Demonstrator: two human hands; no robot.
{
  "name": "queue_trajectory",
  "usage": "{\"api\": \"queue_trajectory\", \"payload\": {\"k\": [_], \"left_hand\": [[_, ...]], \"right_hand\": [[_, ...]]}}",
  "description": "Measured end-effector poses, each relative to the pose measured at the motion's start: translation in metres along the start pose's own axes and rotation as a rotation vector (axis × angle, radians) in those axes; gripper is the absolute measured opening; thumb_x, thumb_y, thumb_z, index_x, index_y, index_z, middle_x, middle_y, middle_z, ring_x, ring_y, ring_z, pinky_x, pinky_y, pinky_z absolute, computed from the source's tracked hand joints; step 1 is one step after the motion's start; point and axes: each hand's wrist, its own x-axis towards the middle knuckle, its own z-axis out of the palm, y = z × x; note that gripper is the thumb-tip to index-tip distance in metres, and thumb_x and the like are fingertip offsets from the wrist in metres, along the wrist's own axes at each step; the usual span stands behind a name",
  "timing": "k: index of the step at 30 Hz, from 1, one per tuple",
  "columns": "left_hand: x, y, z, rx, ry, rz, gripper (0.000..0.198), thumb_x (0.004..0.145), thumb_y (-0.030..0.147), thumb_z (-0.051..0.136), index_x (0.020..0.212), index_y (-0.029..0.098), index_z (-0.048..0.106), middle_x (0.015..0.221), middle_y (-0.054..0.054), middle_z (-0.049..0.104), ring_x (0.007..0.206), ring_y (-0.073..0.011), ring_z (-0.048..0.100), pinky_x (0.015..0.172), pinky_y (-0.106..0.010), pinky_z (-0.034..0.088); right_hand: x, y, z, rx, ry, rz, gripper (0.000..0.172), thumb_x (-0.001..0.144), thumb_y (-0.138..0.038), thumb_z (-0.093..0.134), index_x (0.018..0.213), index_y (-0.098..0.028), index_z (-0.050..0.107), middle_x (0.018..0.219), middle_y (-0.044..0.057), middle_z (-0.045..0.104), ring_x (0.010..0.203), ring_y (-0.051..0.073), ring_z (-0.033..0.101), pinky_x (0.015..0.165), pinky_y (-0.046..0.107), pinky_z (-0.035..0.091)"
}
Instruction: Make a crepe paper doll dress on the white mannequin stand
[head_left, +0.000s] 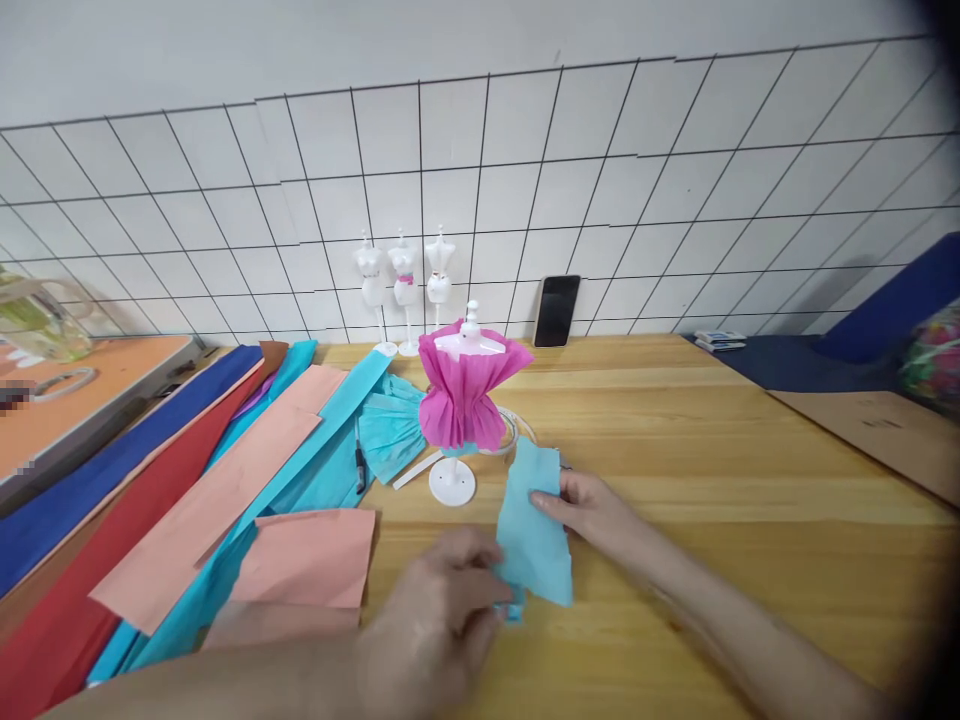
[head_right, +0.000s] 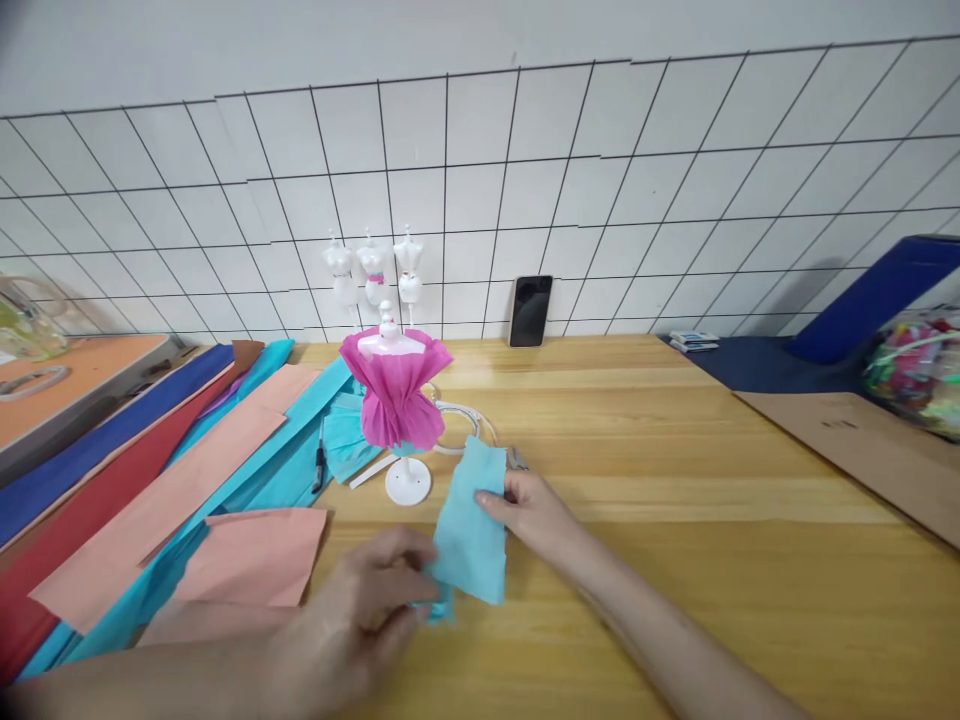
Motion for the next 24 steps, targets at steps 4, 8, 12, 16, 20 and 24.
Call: {"api": "queue_trajectory", "payload": {"k": [4, 8, 12, 16, 20, 24], "left_hand": [[-0.006, -0.02, -0.022, -0.236, 0.046, -0.458, 0.02, 0.081, 0.025, 0.049, 0.071, 0.015, 0.062, 0.057, 0.001, 0.053, 0.053, -0.0093, 0.048, 0.05, -0.02, 0.038], [0.002, -0.047, -0.034, -0.476, 0.15, -0.772, 0.024, 0.073, 0.039, 0.056, 0.069, 0.017, 0.051, 0.047, 0.006, 0.046, 0.035, -0.0065, 0.037, 0.035, -0.018, 0.026], [0.011, -0.055, -0.041, -0.228, 0.119, -0.733, 0.016, 0.072, 0.032, 0.052, 0.069, 0.016, 0.054, 0.054, 0.003, 0.051, 0.042, -0.0086, 0.043, 0.04, -0.02, 0.029], [0.014, -0.054, -0.057, 0.214, 0.066, -0.506, 0.015, 0.073, 0.021, 0.049, 0.064, 0.015, 0.059, 0.06, 0.0, 0.056, 0.057, -0.0118, 0.046, 0.052, -0.023, 0.03], [0.015, -0.057, -0.077, 0.226, -0.057, -0.445, 0.018, 0.075, 0.021, 0.047, 0.068, 0.016, 0.063, 0.063, 0.001, 0.058, 0.06, -0.0123, 0.047, 0.054, -0.022, 0.031], [0.016, -0.063, -0.082, 0.238, -0.11, -0.409, 0.018, 0.076, 0.019, 0.048, 0.079, 0.017, 0.066, 0.068, 0.0, 0.061, 0.063, -0.013, 0.05, 0.057, -0.022, 0.035]], "right_hand": [[0.001, 0.006, 0.005, 0.102, 0.031, 0.022, 0.039, 0.071, -0.056, 0.056, 0.065, -0.017, 0.056, 0.052, 0.0, 0.058, 0.042, 0.013, 0.051, 0.039, 0.024, 0.039], [0.002, 0.006, 0.007, 0.184, -0.065, -0.045, 0.038, 0.067, -0.053, 0.064, 0.075, -0.016, 0.065, 0.068, 0.004, 0.068, 0.06, 0.019, 0.063, 0.056, 0.031, 0.051], [0.006, -0.005, 0.014, 0.11, -0.197, -0.33, 0.03, 0.077, -0.044, 0.06, 0.089, -0.018, 0.07, 0.112, 0.011, 0.065, 0.104, 0.027, 0.059, 0.085, 0.041, 0.048], [0.013, -0.02, 0.023, -0.223, -0.178, -0.512, 0.015, 0.078, -0.022, 0.059, 0.083, -0.019, 0.073, 0.14, 0.009, 0.044, 0.127, 0.029, 0.04, 0.099, 0.043, 0.037], [0.012, -0.022, 0.022, -0.259, -0.183, -0.505, 0.02, 0.069, -0.008, 0.055, 0.078, -0.018, 0.071, 0.138, 0.01, 0.046, 0.126, 0.03, 0.041, 0.1, 0.043, 0.036], [0.004, -0.014, 0.016, -0.044, -0.206, -0.287, 0.021, 0.061, -0.014, 0.051, 0.072, -0.018, 0.068, 0.11, 0.008, 0.066, 0.095, 0.028, 0.062, 0.074, 0.035, 0.051]]}}
